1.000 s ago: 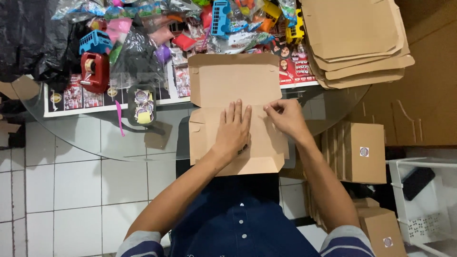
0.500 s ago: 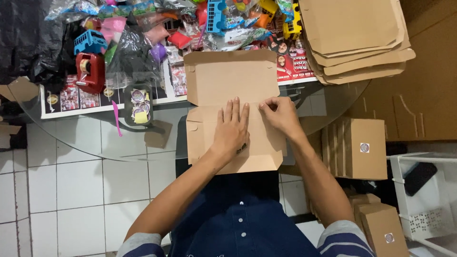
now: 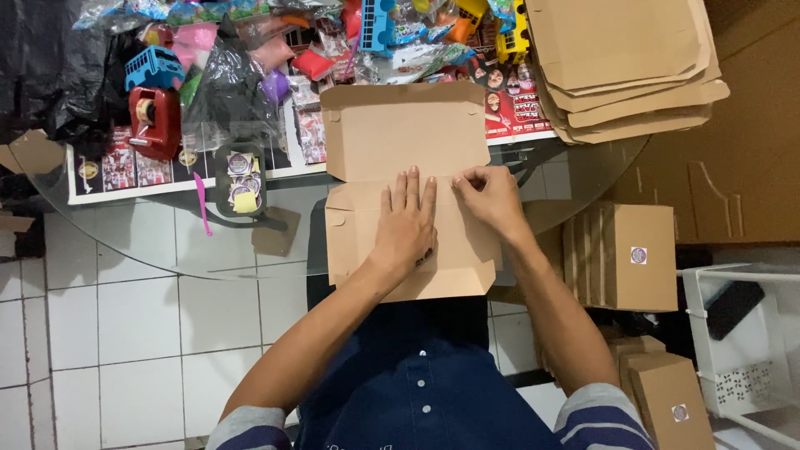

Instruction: The person assembles a flat cardboard box by folding the side flaps and tucking the tabs into the slots to form the box structure. They then fold the top flaps inward and secure them by tucking the tabs into the corresponding slots.

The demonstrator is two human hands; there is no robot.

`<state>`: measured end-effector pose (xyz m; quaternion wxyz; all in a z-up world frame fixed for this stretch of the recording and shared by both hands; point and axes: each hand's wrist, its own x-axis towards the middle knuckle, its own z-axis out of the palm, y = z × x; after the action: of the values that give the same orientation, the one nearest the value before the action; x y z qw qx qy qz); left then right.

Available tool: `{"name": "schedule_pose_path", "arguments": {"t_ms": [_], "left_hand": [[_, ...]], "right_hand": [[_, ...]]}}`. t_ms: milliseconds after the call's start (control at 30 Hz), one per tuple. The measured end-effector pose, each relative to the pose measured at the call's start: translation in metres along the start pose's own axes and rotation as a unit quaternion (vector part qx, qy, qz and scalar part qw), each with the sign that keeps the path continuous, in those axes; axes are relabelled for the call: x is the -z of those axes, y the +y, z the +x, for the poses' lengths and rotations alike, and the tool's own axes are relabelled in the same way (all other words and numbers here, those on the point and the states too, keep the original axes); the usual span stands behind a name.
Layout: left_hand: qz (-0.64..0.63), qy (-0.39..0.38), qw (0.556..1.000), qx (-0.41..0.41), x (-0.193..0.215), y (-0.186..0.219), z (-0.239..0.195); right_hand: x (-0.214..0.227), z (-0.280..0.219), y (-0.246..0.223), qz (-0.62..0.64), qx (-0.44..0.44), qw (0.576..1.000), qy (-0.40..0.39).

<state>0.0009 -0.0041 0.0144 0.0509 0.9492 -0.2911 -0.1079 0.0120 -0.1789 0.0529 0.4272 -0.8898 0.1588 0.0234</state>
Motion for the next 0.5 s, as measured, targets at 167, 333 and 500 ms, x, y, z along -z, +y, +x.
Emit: {"name": "schedule_pose_path", "arguments": {"t_ms": [167, 333, 500], "left_hand": [[0.0, 0.002, 1.0, 0.001, 0.0, 0.001, -0.002], [-0.01, 0.018, 1.0, 0.003, -0.002, 0.001, -0.001], [-0.004, 0.025, 1.0, 0.005, -0.003, 0.002, -0.002]], "right_hand": [[-0.002, -0.004, -0.003, -0.012, -0.002, 1.0, 0.012], [0.001, -0.008, -0.01, -0.02, -0.012, 0.999, 0.027], [0.001, -0.006, -0.009, -0.009, -0.015, 0.999, 0.046]]}}
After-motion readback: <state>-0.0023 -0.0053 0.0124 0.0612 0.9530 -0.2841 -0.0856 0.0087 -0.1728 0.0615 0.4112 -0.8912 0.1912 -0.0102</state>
